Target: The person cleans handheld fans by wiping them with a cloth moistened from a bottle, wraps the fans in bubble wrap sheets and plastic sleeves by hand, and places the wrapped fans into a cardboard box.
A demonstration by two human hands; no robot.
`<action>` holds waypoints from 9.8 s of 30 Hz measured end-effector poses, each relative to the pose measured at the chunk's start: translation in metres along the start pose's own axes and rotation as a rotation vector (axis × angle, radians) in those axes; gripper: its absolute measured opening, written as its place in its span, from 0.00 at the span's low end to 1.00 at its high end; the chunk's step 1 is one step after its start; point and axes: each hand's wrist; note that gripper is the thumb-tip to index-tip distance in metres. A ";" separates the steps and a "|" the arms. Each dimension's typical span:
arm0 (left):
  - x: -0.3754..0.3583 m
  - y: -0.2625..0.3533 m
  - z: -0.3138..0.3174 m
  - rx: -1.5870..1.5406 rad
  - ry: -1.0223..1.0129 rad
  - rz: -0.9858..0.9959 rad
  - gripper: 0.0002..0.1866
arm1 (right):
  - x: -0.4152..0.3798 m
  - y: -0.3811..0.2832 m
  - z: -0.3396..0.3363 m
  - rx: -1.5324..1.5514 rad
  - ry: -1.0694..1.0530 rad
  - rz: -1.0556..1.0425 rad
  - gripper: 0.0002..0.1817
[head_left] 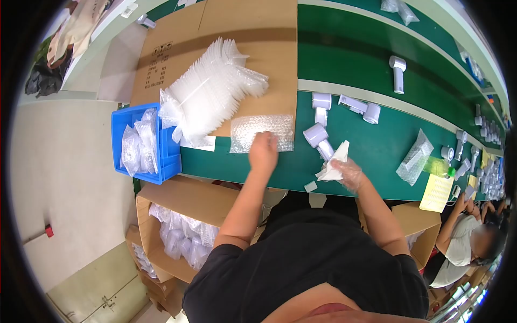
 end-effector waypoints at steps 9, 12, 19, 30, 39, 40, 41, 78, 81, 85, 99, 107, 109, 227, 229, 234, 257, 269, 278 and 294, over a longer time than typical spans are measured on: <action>0.000 0.013 0.036 0.236 -0.089 -0.053 0.10 | 0.002 0.000 0.002 -0.058 -0.003 0.002 0.21; 0.000 0.004 0.033 0.194 0.003 0.003 0.07 | 0.005 -0.003 0.002 -0.105 -0.016 0.009 0.21; 0.002 0.003 0.006 -0.362 -0.352 -0.275 0.04 | 0.035 -0.008 0.023 -0.337 -0.074 0.039 0.21; 0.000 0.009 0.005 -0.841 -0.108 -0.824 0.03 | 0.042 -0.024 0.067 -0.425 -0.014 0.121 0.20; -0.004 -0.010 0.005 -0.564 -0.213 -0.433 0.04 | 0.019 -0.067 0.090 -0.929 -0.099 -0.170 0.25; -0.004 -0.015 0.005 -0.543 -0.230 -0.395 0.05 | 0.027 -0.068 0.088 -0.992 -0.133 -0.216 0.24; -0.003 -0.019 0.007 -0.379 -0.208 -0.288 0.04 | 0.032 -0.072 0.088 -0.860 -0.149 -0.050 0.23; -0.026 0.214 0.112 0.023 -0.443 1.024 0.03 | -0.124 -0.027 -0.043 0.819 0.635 -0.568 0.15; -0.019 0.217 0.120 -0.172 -0.555 0.735 0.06 | -0.124 -0.014 -0.084 0.981 0.633 -0.610 0.14; -0.004 0.240 0.146 -0.356 -0.630 0.684 0.20 | -0.115 0.004 -0.108 0.609 0.687 -0.842 0.13; -0.029 0.241 0.180 -0.415 -0.544 0.523 0.17 | -0.107 -0.005 -0.098 0.339 0.834 -0.440 0.13; -0.043 0.265 0.191 -0.279 -0.672 1.018 0.05 | -0.092 0.032 -0.134 0.584 0.693 -0.671 0.16; -0.041 0.267 0.195 -0.340 -0.694 0.938 0.04 | -0.140 -0.018 -0.103 1.299 0.225 -0.637 0.21; 0.037 0.266 0.156 -0.646 -0.934 -0.096 0.18 | -0.304 -0.148 -0.189 0.635 0.983 -1.579 0.21; 0.015 0.261 0.139 -0.737 -1.064 -0.051 0.18 | -0.269 -0.156 -0.146 0.366 1.154 -1.452 0.22; -0.024 0.257 0.095 -0.787 -1.291 0.111 0.21 | -0.197 -0.182 -0.085 -1.243 0.812 -1.437 0.12; -0.061 0.065 0.158 -1.793 -1.391 -0.930 0.18 | -0.066 -0.099 0.014 0.381 0.160 -0.602 0.21; -0.027 0.022 0.042 -0.687 -0.676 -0.420 0.11 | -0.005 -0.047 0.058 0.238 0.059 -0.191 0.14; 0.071 -0.047 -0.014 -0.023 0.601 -0.371 0.13 | 0.011 -0.038 0.095 -0.019 0.029 -0.120 0.11; -0.015 -0.082 0.052 -0.070 0.102 -0.052 0.08 | -0.022 -0.077 0.128 -0.155 0.124 -0.153 0.17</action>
Point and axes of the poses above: each hand's wrist, its own x-axis towards the middle knuckle, its own z-axis out of the palm, y = z × x, and after that the axes turned 5 degrees about x, right-handed
